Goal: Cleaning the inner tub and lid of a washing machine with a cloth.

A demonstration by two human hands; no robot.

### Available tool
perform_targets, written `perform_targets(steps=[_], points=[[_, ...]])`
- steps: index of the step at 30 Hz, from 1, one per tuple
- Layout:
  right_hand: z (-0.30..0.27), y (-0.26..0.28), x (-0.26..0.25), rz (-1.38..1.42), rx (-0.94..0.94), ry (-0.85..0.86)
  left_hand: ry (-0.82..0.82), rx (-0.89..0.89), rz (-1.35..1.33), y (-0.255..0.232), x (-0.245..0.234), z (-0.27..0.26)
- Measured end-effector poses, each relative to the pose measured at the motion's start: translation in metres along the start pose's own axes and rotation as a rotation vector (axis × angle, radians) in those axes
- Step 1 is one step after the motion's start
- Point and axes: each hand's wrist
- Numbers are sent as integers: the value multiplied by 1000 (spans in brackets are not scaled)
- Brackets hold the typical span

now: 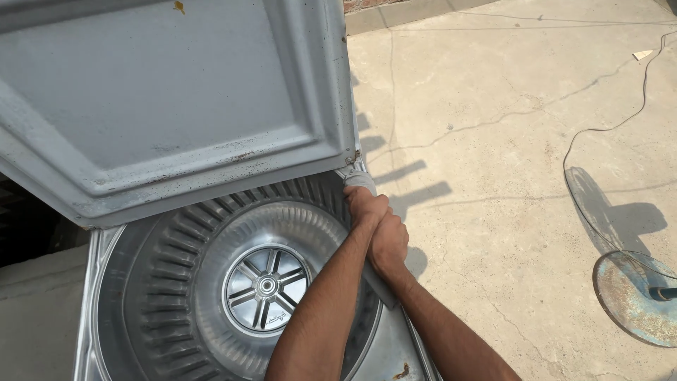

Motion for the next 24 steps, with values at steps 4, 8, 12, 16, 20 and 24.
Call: perform_targets(steps=[4, 8, 12, 16, 20, 24], points=[[2, 14, -8, 22, 12, 7, -23, 16, 50, -8, -4, 11], [14, 20, -6, 43, 75, 6, -3, -85, 114, -33, -12, 4], [15, 26, -10, 32, 109, 72, 73, -188, 148, -57, -25, -17], [0, 7, -1, -94, -19, 46, 106, -150, 59, -45, -28, -28], [-27, -25, 11, -143, -106, -64, 151, -92, 43, -20, -17, -52], [-72, -46, 3, -184, -68, -35, 139, 10, 102, 14, -5, -81]])
Point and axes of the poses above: each hand's wrist, its own z-axis towards the middle knuckle, its own x-axis out of the palm, y = z × x, and after that the axes turned 10 degrees about -z, right-handed
